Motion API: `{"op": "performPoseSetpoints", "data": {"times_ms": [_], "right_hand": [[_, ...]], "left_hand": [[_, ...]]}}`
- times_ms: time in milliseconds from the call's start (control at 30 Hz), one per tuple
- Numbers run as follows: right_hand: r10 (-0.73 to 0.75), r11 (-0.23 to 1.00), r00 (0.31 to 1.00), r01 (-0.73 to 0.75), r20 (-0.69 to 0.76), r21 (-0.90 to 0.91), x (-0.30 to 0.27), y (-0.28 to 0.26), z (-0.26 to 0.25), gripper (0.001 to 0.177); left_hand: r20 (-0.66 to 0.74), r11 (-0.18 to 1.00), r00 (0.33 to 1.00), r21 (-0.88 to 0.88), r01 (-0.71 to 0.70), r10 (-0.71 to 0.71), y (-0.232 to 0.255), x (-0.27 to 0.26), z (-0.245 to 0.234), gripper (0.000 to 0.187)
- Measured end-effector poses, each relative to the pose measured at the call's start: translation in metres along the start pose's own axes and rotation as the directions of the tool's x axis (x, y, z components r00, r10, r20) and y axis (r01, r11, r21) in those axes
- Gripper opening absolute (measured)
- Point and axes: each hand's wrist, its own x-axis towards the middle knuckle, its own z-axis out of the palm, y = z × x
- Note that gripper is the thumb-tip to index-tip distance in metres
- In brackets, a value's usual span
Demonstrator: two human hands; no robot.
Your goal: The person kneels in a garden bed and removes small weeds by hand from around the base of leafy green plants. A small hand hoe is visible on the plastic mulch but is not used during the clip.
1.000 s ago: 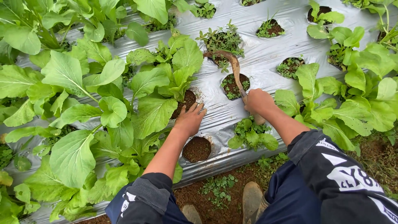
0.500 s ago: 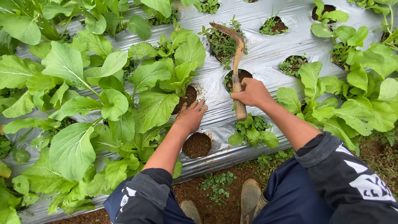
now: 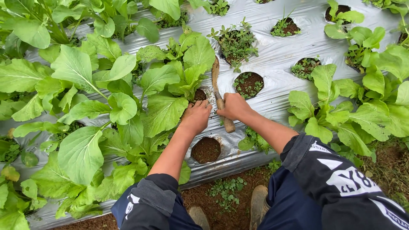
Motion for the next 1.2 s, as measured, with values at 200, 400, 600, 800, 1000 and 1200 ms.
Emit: {"op": "performPoseSetpoints", "data": {"times_ms": [200, 400, 600, 800, 1000, 1200], "right_hand": [[-0.042, 0.997, 0.996, 0.037, 0.076, 0.074, 0.006, 0.012, -0.034, 0.026], [0.040, 0.993, 0.997, -0.047, -0.072, -0.107, -0.004, 0.075, -0.079, 0.022], [0.021, 0.954, 0.997, -0.042, -0.072, -0.297, -0.001, 0.096, -0.080, 0.035], [0.043, 0.958, 0.997, -0.022, 0.065, -0.286, 0.028, 0.123, -0.042, 0.046], [0.000, 0.997, 0.972, 0.019, 0.235, -0.077, 0.027, 0.090, -0.058, 0.051], [-0.023, 1.000, 0.987, 0.025, 0.160, -0.005, 0.037, 0.094, -0.034, 0.032]], "left_hand": [[-0.148, 1.000, 0.989, 0.014, 0.009, -0.007, 0.007, -0.001, -0.011, 0.044], [-0.072, 0.999, 0.997, 0.016, -0.035, 0.036, 0.044, 0.006, -0.036, 0.053], [0.028, 0.997, 0.996, 0.005, -0.081, 0.081, 0.072, 0.034, -0.032, 0.060], [0.149, 0.996, 0.986, 0.026, -0.085, 0.080, 0.079, 0.059, -0.009, 0.071], [0.143, 0.995, 0.986, 0.044, -0.095, 0.088, 0.072, 0.073, 0.020, 0.075], [0.104, 0.995, 0.990, 0.042, -0.095, 0.090, 0.072, 0.072, 0.026, 0.074]]}}
